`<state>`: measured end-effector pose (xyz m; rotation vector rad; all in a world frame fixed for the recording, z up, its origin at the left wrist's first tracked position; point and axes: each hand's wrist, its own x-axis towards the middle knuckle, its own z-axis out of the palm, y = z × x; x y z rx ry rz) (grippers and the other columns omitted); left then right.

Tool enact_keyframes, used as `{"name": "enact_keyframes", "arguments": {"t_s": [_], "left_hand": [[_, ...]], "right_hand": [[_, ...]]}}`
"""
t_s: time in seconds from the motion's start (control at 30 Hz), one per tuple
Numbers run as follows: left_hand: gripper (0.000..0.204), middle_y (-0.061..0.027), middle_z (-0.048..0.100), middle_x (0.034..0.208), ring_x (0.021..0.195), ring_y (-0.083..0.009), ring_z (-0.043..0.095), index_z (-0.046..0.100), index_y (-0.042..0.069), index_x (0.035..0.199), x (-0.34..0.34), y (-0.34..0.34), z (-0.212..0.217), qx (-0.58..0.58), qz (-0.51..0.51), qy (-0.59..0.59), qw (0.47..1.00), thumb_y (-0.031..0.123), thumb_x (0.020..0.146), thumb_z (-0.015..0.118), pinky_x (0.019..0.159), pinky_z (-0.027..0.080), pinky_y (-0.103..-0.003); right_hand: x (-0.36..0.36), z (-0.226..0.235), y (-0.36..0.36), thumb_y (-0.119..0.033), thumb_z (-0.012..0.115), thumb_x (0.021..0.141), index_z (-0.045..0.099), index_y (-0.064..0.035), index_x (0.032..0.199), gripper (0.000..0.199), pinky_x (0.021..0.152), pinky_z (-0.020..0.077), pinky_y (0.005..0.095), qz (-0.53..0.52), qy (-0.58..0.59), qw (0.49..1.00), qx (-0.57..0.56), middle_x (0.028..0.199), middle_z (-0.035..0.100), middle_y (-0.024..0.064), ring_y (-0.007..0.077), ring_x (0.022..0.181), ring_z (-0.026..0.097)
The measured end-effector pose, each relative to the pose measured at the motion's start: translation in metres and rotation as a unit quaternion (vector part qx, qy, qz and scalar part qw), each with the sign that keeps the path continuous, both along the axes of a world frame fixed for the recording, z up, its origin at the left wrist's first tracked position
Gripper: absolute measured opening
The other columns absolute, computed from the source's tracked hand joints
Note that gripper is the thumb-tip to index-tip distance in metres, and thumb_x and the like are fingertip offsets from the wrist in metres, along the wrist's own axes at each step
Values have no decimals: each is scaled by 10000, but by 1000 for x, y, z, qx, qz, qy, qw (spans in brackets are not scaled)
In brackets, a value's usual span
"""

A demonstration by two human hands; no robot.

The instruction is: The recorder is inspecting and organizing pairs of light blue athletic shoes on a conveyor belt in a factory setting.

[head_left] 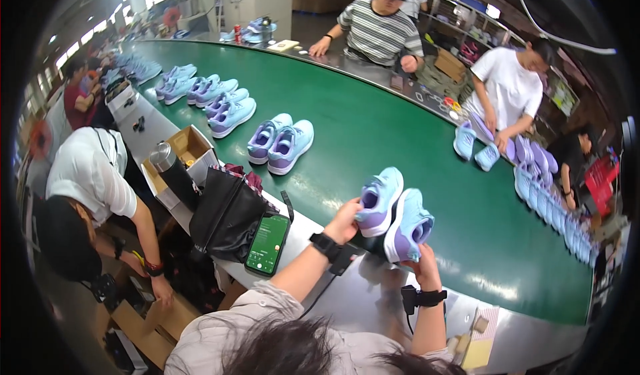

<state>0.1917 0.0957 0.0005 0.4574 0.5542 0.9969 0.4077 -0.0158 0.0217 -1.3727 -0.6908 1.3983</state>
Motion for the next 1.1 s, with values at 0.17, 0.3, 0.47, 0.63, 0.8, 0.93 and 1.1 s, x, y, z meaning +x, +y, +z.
{"name": "enact_keyframes", "arguments": {"t_s": [0.17,0.3,0.47,0.63,0.8,0.93,1.1], "left_hand": [[639,-101,465,1333,1163,-228,516,281,97,1424,-40,-85,18,-21,-131,-154,979,-2,804,399,1009,402,-360],[765,-86,449,1338,1159,-246,512,231,207,1455,-49,-137,36,-31,-165,-146,975,-41,750,393,995,404,-383],[824,-102,469,1243,1048,-217,537,236,214,1443,-62,-165,49,-48,-122,-83,988,-86,696,413,864,467,-346],[787,-124,477,1224,1086,-253,472,365,132,1380,-75,-178,47,317,41,315,894,-59,621,454,935,394,-344],[696,-144,479,1225,1078,-333,439,430,83,1318,-74,-195,42,484,142,602,620,-14,635,530,936,356,-414],[712,-145,493,1188,1092,-336,434,402,81,1330,-64,-206,39,448,125,645,606,8,641,569,900,355,-433],[728,-174,503,1147,1056,-366,465,375,64,1338,-66,-199,39,454,131,617,629,-1,645,586,897,384,-432]], "right_hand": [[-20,0,-71,-203,470,911,555,-43,1139,291,751,514,327,29,-64,995,75,1068,609,89,189,936,608],[-38,-4,-105,-122,440,897,519,17,1173,318,673,514,292,-42,95,988,111,1027,613,90,178,894,605],[-39,11,-141,-50,474,838,452,9,1277,443,885,449,316,-66,104,987,105,1170,542,107,186,1037,540],[-34,27,-160,-56,635,698,483,-68,1306,626,878,441,310,-128,-217,950,184,1135,484,91,190,1016,523],[-41,37,-172,-85,685,631,569,-80,1222,603,751,500,337,-101,-620,751,201,1111,487,134,273,942,555],[-49,45,-175,-140,722,631,538,-102,1244,641,726,508,360,-50,-697,699,152,1116,512,119,294,955,576],[-51,45,-172,-135,703,663,441,-130,1318,705,748,510,382,-24,-723,679,121,1245,500,146,314,993,567]]}}
